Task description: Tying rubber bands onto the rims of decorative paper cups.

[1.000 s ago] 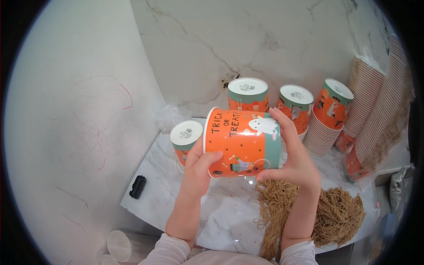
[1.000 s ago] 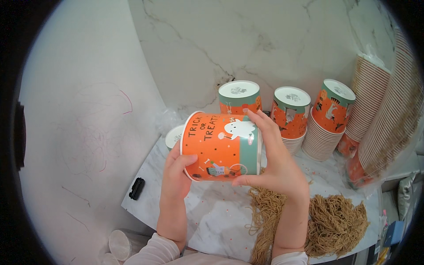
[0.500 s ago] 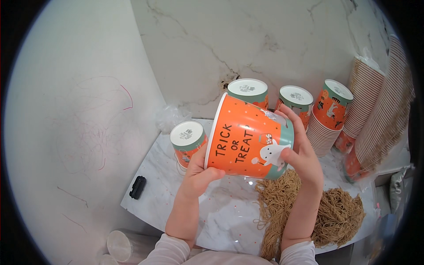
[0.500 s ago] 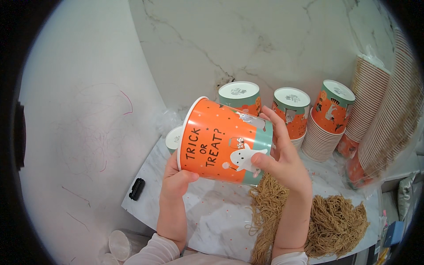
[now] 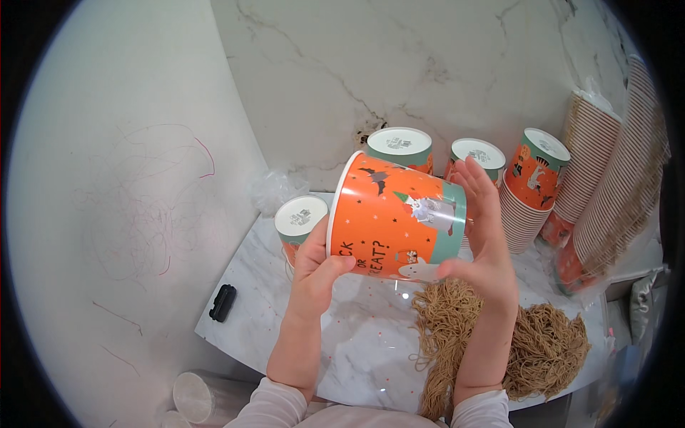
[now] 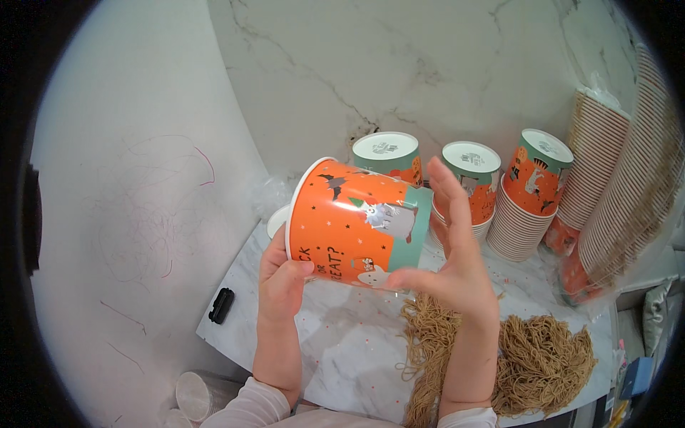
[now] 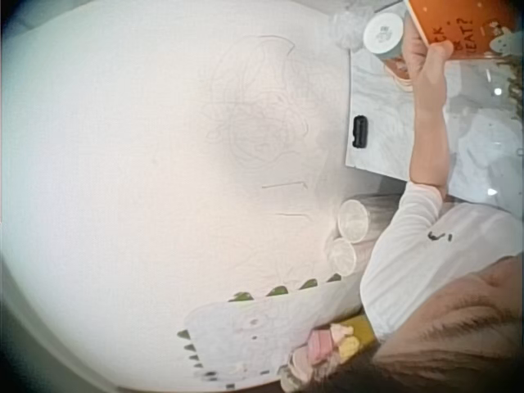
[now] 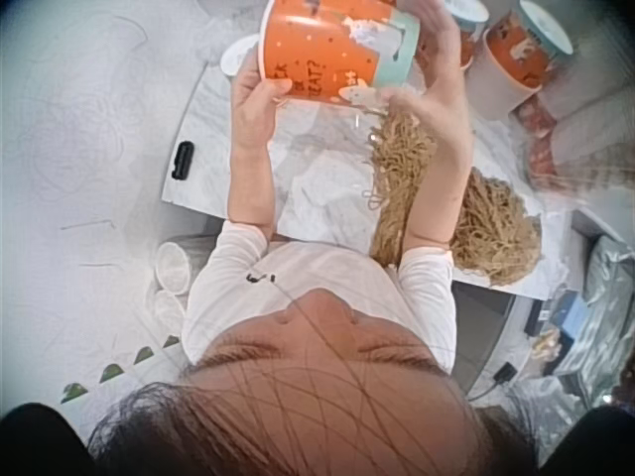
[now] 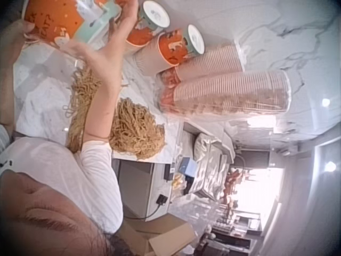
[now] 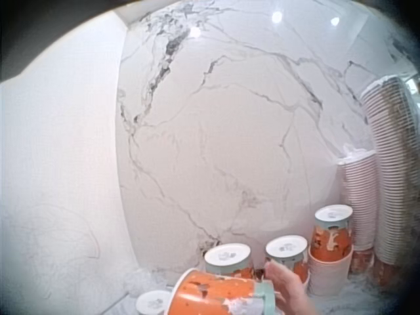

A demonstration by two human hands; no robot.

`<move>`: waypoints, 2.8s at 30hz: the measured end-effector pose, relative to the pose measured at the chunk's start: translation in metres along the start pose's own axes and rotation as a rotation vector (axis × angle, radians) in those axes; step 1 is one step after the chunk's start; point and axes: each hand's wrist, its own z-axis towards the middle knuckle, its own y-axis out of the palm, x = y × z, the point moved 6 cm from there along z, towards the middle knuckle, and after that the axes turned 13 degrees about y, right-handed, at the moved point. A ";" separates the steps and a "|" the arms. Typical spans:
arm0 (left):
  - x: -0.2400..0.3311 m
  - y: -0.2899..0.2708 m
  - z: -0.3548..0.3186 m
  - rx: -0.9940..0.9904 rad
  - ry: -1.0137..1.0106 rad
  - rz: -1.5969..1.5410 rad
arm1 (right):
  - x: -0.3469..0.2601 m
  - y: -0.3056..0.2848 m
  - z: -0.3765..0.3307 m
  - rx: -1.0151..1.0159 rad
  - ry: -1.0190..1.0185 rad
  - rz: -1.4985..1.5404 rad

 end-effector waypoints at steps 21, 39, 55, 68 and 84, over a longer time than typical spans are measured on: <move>-0.002 0.008 0.002 -0.071 -0.066 -0.003 | 0.008 -0.001 0.005 0.121 0.228 0.303; -0.006 0.001 0.006 0.075 -0.023 0.072 | -0.009 0.021 0.000 0.073 -0.005 -0.019; -0.008 0.006 -0.003 -0.412 -0.194 0.797 | 0.022 -0.007 -0.011 0.125 0.251 -0.699; -0.036 0.008 -0.017 -0.729 -0.169 1.143 | 0.135 -0.049 -0.009 -0.153 0.815 -1.131; -0.050 0.009 -0.022 -0.811 -0.173 1.183 | 0.155 0.001 -0.027 -0.582 0.724 -1.281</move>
